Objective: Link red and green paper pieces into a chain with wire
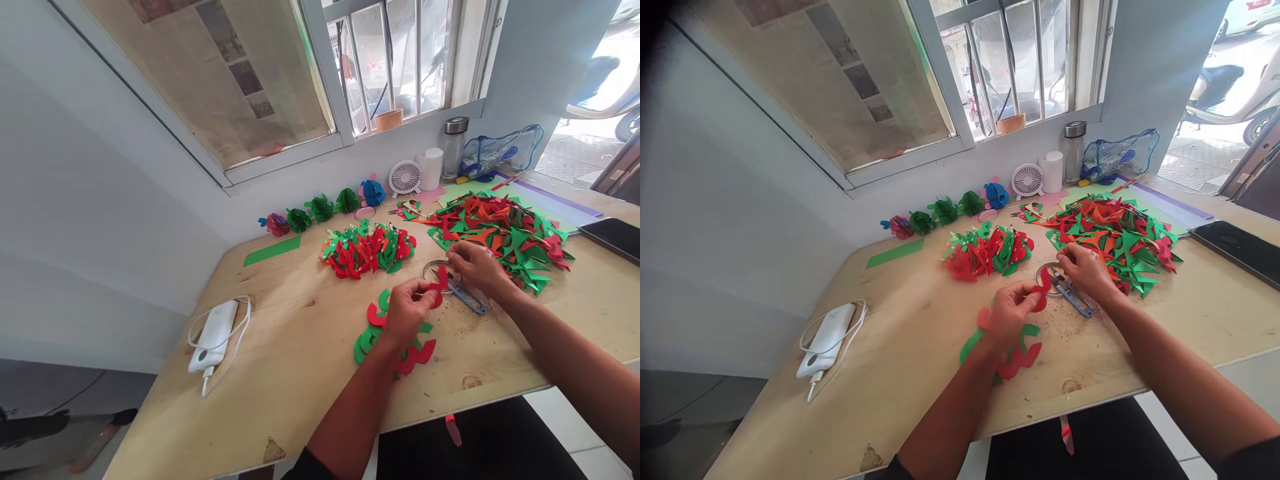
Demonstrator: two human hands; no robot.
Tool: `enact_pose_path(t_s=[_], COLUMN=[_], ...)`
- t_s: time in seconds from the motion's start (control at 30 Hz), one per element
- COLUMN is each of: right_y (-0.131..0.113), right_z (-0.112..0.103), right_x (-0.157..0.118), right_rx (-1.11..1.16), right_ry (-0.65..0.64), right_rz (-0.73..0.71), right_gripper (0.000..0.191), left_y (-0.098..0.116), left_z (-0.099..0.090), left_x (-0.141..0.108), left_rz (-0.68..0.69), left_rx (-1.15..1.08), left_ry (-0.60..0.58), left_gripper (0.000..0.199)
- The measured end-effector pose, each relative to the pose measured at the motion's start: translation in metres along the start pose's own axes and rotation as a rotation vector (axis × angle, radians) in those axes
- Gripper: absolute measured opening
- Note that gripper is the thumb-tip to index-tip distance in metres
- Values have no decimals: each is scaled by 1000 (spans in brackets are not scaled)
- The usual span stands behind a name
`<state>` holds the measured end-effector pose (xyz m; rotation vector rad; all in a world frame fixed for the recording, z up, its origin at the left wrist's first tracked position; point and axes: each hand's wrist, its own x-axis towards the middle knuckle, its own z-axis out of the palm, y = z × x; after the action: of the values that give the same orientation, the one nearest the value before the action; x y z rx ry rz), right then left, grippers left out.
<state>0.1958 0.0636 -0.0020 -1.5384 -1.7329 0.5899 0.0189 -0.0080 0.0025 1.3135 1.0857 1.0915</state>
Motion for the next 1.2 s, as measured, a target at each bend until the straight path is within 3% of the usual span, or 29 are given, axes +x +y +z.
enact_pose_path(t_s=[0.17,0.33,0.47,0.63,0.77,0.87,1.2], right_y=[-8,-21,-39,-60,-55,-47,-49], right_z=[1,0,-1,10,30,38,33], right_x=[-2,-7,-10,-10,-12,-14,-18], right_rx=[203,246,327,300,130,104,42], right_ry=[-88,-118,-203,-309,-204,-204,-252], right_rz=[50,63,37,-122,-212,-233,-280], right_gripper=[23,27,28,23,21,21,17], left_y=[-3,-3,0,1,1,1,-4], left_z=[-8,-11,-13,-16,-18,-19,-22], left_x=[10,11,11,12,13,13,16], left_rz=[-214,-241,-196,-176,-173,-169,-178], left_rx=[-378,-413,-364,-319,-323,-339,-342], left_ry=[215,325,354,378,387,385,412], left_gripper=[23,26,24,22,23,24,20])
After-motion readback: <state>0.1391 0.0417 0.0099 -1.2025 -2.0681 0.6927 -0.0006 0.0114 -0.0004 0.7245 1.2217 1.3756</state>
